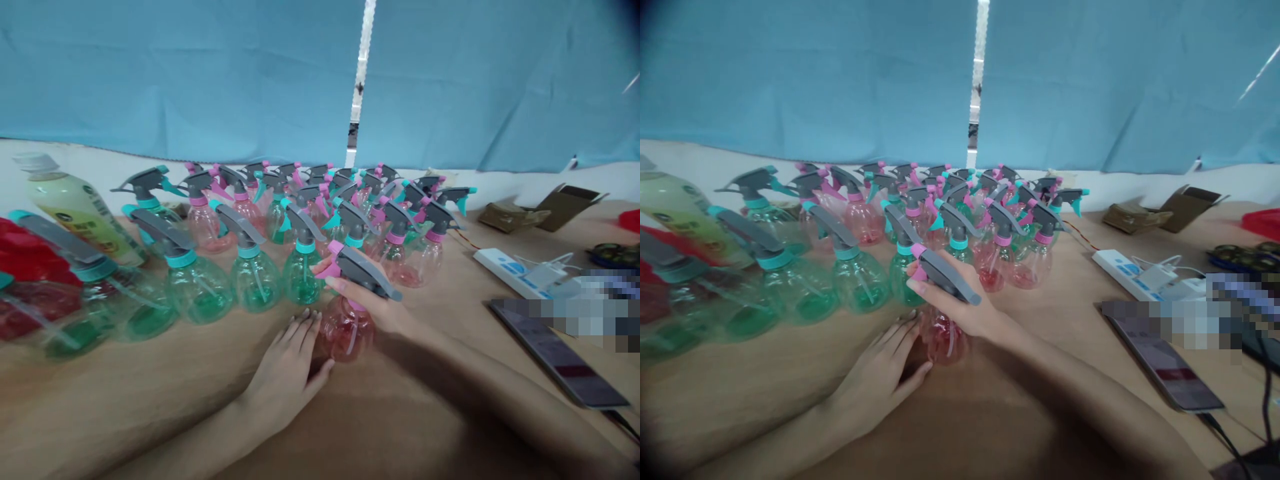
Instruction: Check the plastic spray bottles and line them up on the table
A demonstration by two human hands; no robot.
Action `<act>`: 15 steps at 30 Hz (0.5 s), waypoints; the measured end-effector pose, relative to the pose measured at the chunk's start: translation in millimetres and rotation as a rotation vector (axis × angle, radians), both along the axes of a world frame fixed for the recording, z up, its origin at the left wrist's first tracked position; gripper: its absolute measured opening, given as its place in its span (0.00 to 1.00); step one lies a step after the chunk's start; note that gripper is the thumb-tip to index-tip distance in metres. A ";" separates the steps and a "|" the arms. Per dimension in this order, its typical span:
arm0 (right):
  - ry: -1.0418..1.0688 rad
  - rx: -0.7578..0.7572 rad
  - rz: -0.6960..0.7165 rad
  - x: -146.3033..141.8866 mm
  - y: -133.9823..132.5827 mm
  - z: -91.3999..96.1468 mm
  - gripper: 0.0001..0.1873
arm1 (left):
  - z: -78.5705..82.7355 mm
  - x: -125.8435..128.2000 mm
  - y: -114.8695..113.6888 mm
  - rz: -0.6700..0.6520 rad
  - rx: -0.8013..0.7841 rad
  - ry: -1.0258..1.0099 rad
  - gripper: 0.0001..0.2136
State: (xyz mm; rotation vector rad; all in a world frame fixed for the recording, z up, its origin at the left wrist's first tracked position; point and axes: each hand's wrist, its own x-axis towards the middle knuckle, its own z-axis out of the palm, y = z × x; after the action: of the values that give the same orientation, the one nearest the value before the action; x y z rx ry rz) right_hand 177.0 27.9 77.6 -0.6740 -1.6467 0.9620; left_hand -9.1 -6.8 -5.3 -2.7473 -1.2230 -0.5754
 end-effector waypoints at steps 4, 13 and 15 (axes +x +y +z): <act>0.009 0.002 0.004 0.0 0.4 0.3 0.07 | -2.0 -0.7 0.7 -0.011 0.016 0.003 0.23; 0.027 0.010 0.022 -0.8 1.1 -0.2 0.05 | -3.8 -0.8 1.6 -0.009 0.004 0.024 0.24; 0.020 0.019 0.018 -0.7 1.4 -1.2 0.05 | -3.8 -1.1 1.6 -0.005 -0.001 0.026 0.24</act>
State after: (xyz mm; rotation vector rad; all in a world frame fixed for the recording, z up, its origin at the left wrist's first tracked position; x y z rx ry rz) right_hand 176.3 29.3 76.4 -0.6357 -1.6452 0.9624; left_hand -10.2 -5.2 -9.1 -2.7504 -1.2109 -0.5376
